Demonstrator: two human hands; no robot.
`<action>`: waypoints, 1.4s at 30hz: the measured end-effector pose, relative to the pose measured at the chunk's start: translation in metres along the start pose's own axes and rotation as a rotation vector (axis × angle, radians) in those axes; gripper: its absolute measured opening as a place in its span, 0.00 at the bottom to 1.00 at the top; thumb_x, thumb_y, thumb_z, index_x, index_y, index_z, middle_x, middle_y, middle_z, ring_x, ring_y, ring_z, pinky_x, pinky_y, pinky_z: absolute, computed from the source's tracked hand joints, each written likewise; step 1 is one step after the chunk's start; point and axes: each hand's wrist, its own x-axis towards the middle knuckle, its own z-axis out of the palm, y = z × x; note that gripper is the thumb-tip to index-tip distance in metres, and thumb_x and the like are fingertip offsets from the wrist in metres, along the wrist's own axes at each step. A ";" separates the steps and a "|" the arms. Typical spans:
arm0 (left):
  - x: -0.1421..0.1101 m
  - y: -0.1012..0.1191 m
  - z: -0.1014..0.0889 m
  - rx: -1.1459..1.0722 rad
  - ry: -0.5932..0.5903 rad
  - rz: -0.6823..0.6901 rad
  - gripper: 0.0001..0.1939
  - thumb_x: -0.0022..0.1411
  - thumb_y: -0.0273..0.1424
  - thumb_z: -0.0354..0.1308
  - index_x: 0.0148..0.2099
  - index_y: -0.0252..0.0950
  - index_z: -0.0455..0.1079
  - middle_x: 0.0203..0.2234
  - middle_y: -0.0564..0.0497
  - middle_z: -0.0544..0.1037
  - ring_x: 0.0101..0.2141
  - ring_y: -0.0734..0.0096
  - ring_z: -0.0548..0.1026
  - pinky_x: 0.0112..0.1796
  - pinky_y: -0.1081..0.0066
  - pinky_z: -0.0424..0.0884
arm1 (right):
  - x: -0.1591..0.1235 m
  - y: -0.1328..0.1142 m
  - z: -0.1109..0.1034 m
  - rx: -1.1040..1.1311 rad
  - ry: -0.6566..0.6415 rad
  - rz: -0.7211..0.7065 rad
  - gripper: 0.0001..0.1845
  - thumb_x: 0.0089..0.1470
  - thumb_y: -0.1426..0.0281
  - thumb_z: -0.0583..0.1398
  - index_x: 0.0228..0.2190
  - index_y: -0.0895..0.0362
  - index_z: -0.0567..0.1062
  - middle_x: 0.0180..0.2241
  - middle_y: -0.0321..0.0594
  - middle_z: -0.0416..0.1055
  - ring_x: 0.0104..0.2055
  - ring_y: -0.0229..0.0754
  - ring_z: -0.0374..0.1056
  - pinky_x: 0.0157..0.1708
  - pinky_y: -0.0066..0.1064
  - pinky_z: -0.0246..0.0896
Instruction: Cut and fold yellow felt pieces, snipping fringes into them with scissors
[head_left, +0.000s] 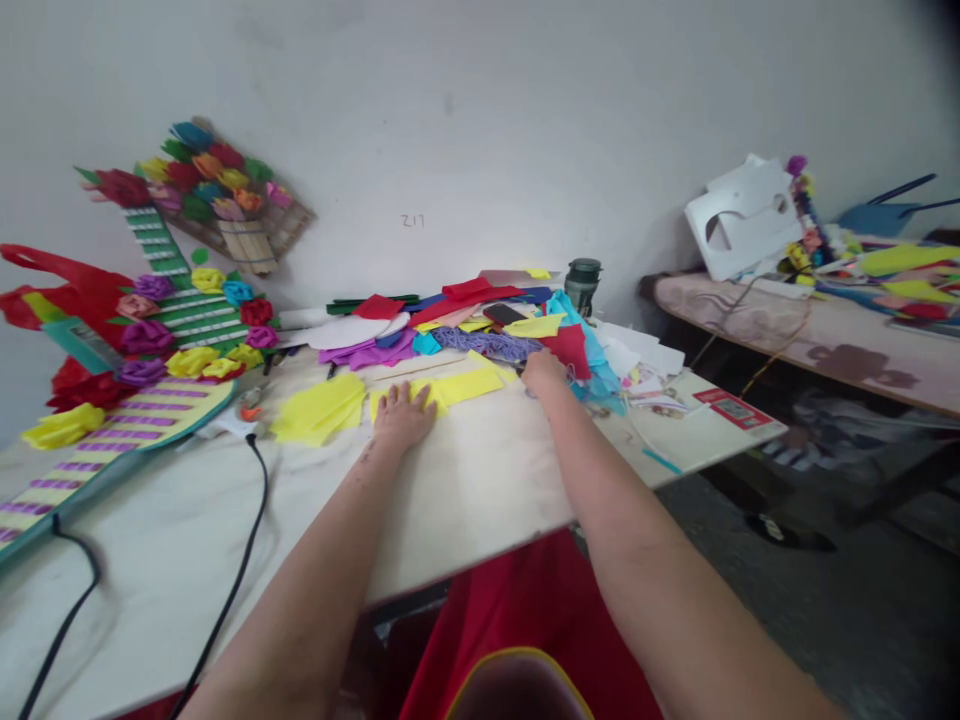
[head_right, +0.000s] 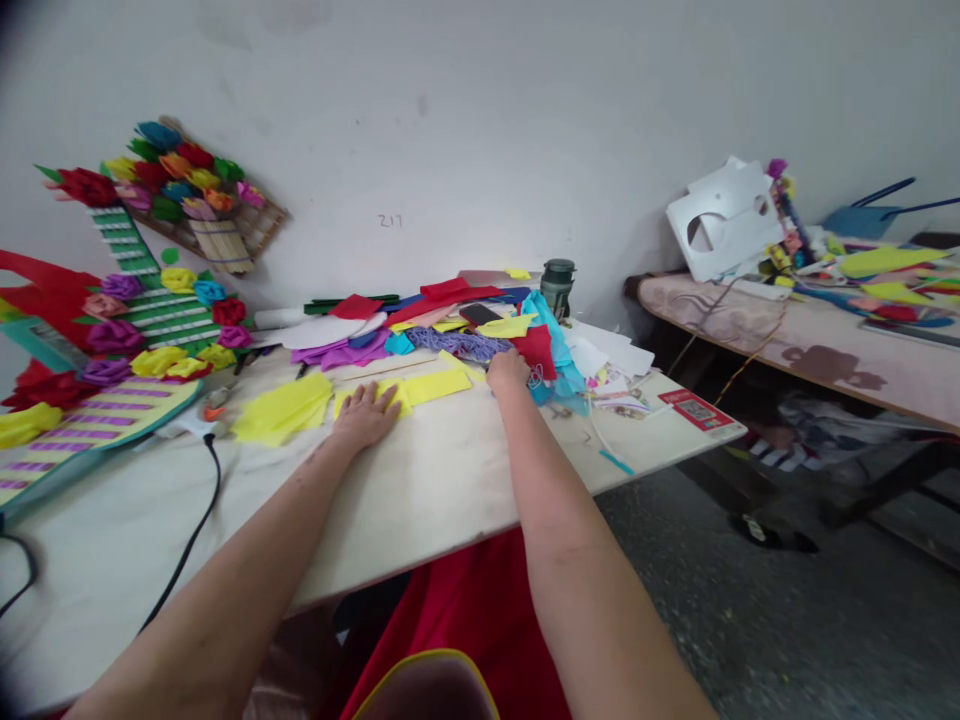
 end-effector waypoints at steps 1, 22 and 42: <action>0.000 0.000 0.000 -0.001 0.002 0.001 0.32 0.64 0.47 0.32 0.67 0.45 0.46 0.66 0.46 0.45 0.64 0.52 0.42 0.59 0.54 0.42 | 0.001 -0.001 0.001 -0.001 0.013 -0.008 0.22 0.55 0.75 0.52 0.51 0.66 0.70 0.53 0.61 0.63 0.54 0.52 0.64 0.48 0.37 0.63; 0.003 -0.002 0.005 -0.027 0.017 -0.008 0.31 0.63 0.48 0.33 0.66 0.48 0.47 0.66 0.50 0.45 0.64 0.54 0.41 0.59 0.54 0.42 | 0.002 -0.016 -0.022 -0.144 -0.096 -0.154 0.22 0.50 0.71 0.58 0.49 0.59 0.72 0.49 0.54 0.70 0.51 0.49 0.66 0.45 0.36 0.61; 0.002 -0.001 0.004 -0.030 0.014 0.000 0.32 0.63 0.48 0.32 0.67 0.46 0.47 0.66 0.48 0.45 0.64 0.53 0.41 0.59 0.55 0.41 | -0.028 -0.017 -0.083 0.060 -0.361 -0.290 0.14 0.49 0.64 0.58 0.26 0.64 0.77 0.25 0.48 0.75 0.23 0.41 0.68 0.23 0.29 0.59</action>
